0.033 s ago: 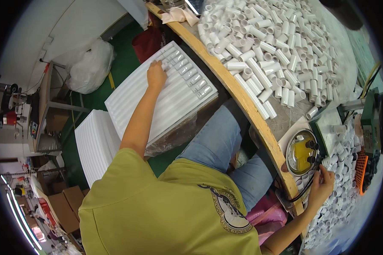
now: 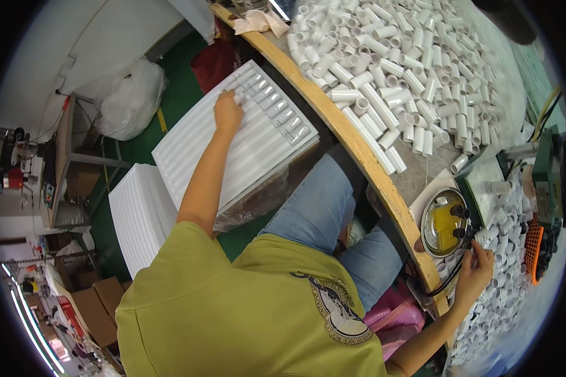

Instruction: The recorder is assembling small plastic tubes, likely for lip balm, by dipping components into a yellow lubricant or adhesive and fitting them together.

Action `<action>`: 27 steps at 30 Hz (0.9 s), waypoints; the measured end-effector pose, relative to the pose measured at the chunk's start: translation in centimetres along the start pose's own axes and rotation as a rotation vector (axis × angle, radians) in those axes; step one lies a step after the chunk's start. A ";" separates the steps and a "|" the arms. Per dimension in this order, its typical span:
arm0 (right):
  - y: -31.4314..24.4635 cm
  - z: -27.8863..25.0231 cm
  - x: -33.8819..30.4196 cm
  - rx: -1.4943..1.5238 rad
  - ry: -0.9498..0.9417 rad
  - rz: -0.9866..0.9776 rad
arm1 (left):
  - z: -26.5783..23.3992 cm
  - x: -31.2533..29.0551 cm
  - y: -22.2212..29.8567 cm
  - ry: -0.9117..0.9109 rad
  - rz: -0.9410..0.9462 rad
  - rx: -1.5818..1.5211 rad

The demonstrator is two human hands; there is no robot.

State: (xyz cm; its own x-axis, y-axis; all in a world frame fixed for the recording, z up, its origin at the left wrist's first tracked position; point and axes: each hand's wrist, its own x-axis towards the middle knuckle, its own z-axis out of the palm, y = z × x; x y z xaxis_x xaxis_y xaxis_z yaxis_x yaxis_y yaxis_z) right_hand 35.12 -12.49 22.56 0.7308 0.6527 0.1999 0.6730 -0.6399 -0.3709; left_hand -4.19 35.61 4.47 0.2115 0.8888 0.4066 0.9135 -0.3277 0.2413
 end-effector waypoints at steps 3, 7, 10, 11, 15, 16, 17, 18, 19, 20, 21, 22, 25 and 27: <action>-0.3 -0.2 0.3 -0.009 -0.037 0.030 | 0.3 0.2 -0.6 -0.229 -0.201 -0.228; -0.7 0.6 1.5 0.047 0.009 -0.004 | 3.4 -2.5 -3.5 -0.071 0.094 -0.030; -1.7 0.5 1.5 0.007 0.043 0.057 | 3.7 -3.2 -2.2 -0.045 0.214 0.111; -2.0 0.3 1.6 0.001 0.054 0.057 | 4.4 -2.9 -3.0 -0.050 0.227 0.098; -1.9 0.6 1.7 -0.127 0.088 -0.088 | 4.2 -1.5 -1.5 -0.091 0.088 -0.284; -2.1 0.9 2.0 -0.215 0.082 -0.122 | 3.3 -1.4 -0.2 -0.070 0.013 -0.284; -2.2 1.0 2.3 -0.301 0.075 -0.157 | 2.2 -1.3 1.2 -0.048 -0.063 -0.282; -2.3 1.2 2.7 -0.321 0.065 -0.176 | 1.0 -1.0 2.7 -0.044 -0.062 -0.279; -2.3 1.3 3.0 -0.315 0.068 -0.181 | -0.3 -0.6 4.4 0.021 -0.045 -0.242; -2.2 1.3 3.3 -0.345 0.053 -0.197 | -1.6 -0.2 6.6 0.081 -0.026 -0.210; -2.0 1.3 3.5 -0.375 0.037 -0.213 | -3.5 0.2 9.4 0.202 0.108 -0.280; -1.8 1.4 3.6 -0.376 0.037 -0.213 | -5.6 0.4 12.6 0.322 0.240 -0.349; -1.1 1.1 3.7 -0.350 0.103 -0.216 | -10.6 -0.1 22.2 0.185 0.440 -0.752; -1.4 0.3 3.6 -0.234 0.137 -0.195 | -11.8 -1.3 27.3 -0.147 0.558 -0.873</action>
State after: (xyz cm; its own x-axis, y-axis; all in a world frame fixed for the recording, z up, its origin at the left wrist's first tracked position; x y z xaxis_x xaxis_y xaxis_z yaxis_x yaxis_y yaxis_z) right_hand 36.82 -9.10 23.48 0.5833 0.7217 0.3729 0.7982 -0.5944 -0.0982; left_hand 16.32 21.73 20.92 0.6191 0.5514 0.5592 0.1168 -0.7688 0.6287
